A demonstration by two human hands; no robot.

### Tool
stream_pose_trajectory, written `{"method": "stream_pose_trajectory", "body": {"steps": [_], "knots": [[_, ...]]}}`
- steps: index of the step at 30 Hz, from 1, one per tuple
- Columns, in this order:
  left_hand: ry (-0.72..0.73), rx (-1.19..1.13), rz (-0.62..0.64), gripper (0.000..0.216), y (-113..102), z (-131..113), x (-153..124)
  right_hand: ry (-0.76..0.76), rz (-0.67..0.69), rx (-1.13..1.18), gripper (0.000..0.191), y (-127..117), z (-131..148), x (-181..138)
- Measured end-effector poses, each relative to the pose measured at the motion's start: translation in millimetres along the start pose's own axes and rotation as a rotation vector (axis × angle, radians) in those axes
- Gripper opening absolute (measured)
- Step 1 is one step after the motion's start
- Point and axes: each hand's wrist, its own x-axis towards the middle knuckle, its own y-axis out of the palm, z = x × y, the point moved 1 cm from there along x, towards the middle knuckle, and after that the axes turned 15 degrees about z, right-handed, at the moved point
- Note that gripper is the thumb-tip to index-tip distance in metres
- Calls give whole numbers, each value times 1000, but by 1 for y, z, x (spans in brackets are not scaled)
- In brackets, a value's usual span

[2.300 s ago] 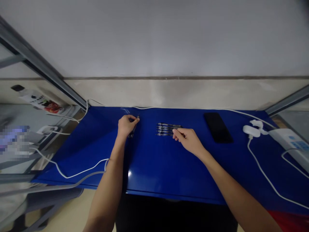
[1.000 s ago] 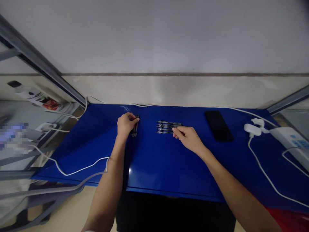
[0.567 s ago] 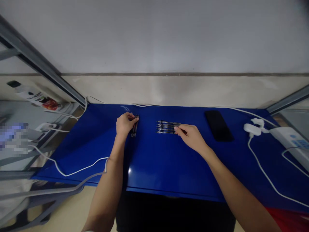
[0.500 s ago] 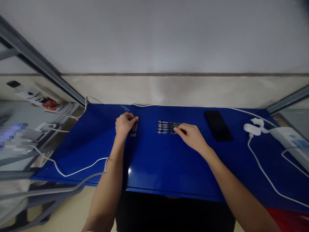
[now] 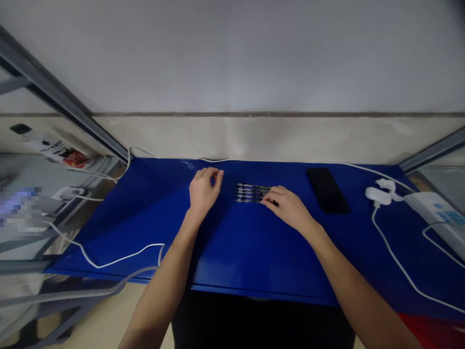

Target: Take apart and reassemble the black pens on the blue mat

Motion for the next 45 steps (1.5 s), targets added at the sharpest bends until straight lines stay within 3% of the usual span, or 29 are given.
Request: {"method": "stream_pose_trajectory", "body": {"steps": [7, 11, 16, 22, 29, 34, 39, 45], "knots": [[547, 28, 318, 26, 33, -38, -21, -37, -30, 103, 21, -7, 7, 1], [655, 69, 428, 26, 43, -43, -25, -16, -105, 105, 27, -12, 10, 0], [699, 77, 470, 24, 45, -44, -25, -17, -115, 68, 29, -13, 10, 0], [628, 106, 368, 28, 40, -45, -23, -47, -42, 34, 16, -9, 6, 0], [571, 138, 284, 28, 38, -43, -22, -82, 27, 44, 27, -3, 4, 0], [594, 165, 294, 28, 35, -44, -22, -81, -10, 31, 25, 2, 7, 1], [527, 166, 226, 27, 36, -43, -21, -48, -42, 38, 25, 2, 8, 2], [493, 166, 263, 28, 36, -44, -23, -146, -103, 23, 23, 2, 10, 2]]}}
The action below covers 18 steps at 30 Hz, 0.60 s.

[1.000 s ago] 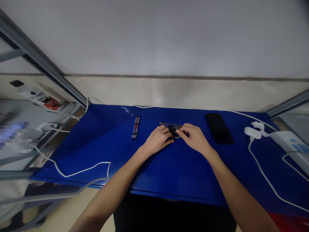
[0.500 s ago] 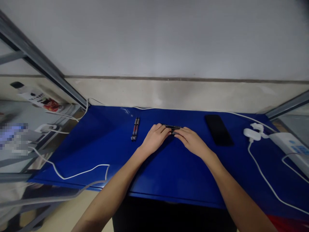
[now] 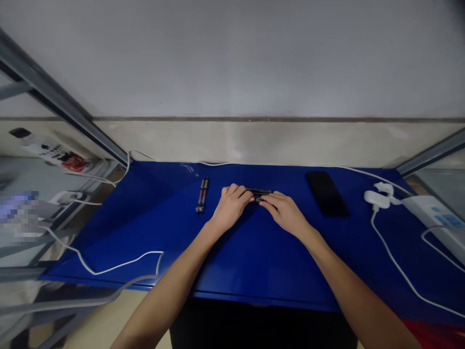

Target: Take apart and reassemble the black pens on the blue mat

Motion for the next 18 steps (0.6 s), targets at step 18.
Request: {"method": "stream_pose_trajectory", "body": {"steps": [18], "knots": [[-64, -87, 28, 32, 3, -5, 1, 149, -55, 161, 12, -4, 5, 0]]}}
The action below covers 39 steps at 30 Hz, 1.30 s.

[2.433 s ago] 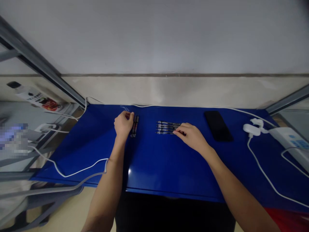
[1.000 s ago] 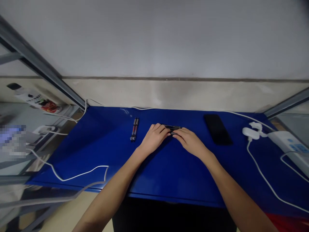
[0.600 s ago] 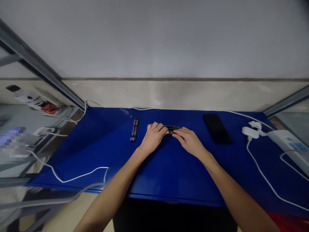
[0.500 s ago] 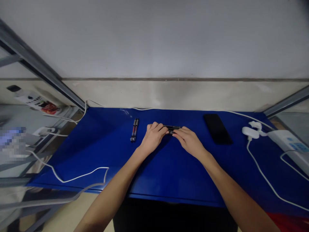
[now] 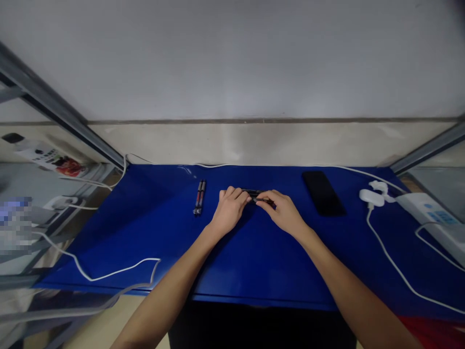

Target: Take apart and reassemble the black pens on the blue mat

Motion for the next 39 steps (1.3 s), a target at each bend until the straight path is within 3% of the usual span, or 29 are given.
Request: {"method": "stream_pose_trajectory", "body": {"steps": [5, 12, 17, 21, 25, 30, 34, 39], "knots": [[-6, -15, 5, 32, -1, -2, 0, 20, -15, 96, 16, 3, 4, -1], [-18, -12, 2, 33, -1, -2, 0, -10, -74, 185, 49, 9, 4, 1], [-4, -2, 1, 33, -1, -3, 0, -4, -29, 211, 51, 9, 3, 1], [-18, 0, -1, 33, -1, -2, 1, -1, -52, 162, 71, 9, 2, 1], [0, 5, 5, 32, 1, -1, 1, 18, -23, 224, 60, 10, 1, 2], [-15, -21, -3, 32, 1, -2, 0, 25, -39, 212, 69, 10, 2, 1], [-12, -58, 2, 33, -2, -5, -1, 67, 6, 285, 50, 7, 5, 1], [-49, -114, -5, 32, -6, -4, -1, 46, -55, 238, 49, 2, 3, 1]]}}
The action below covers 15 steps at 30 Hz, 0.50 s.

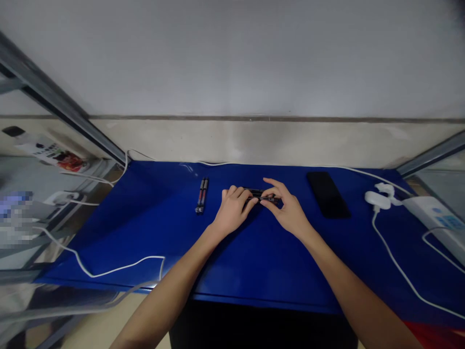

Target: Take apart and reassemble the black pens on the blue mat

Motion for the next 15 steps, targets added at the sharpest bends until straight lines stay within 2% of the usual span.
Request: {"method": "stream_pose_trajectory", "body": {"steps": [4, 9, 12, 15], "knots": [[-54, -12, -43, 31, -3, 9, 2, -15, -65, -42, 35, -8, -5, 1], [-131, -16, -136, 28, -9, 25, 4, 34, -60, -13, 36, -23, -9, 1], [-193, -27, -206, 29, -12, 32, 4, 81, -166, -5, 35, -33, -23, 2], [-237, -47, -239, 31, -12, 35, 5, 176, -244, -97, 32, -41, -45, 1]]}}
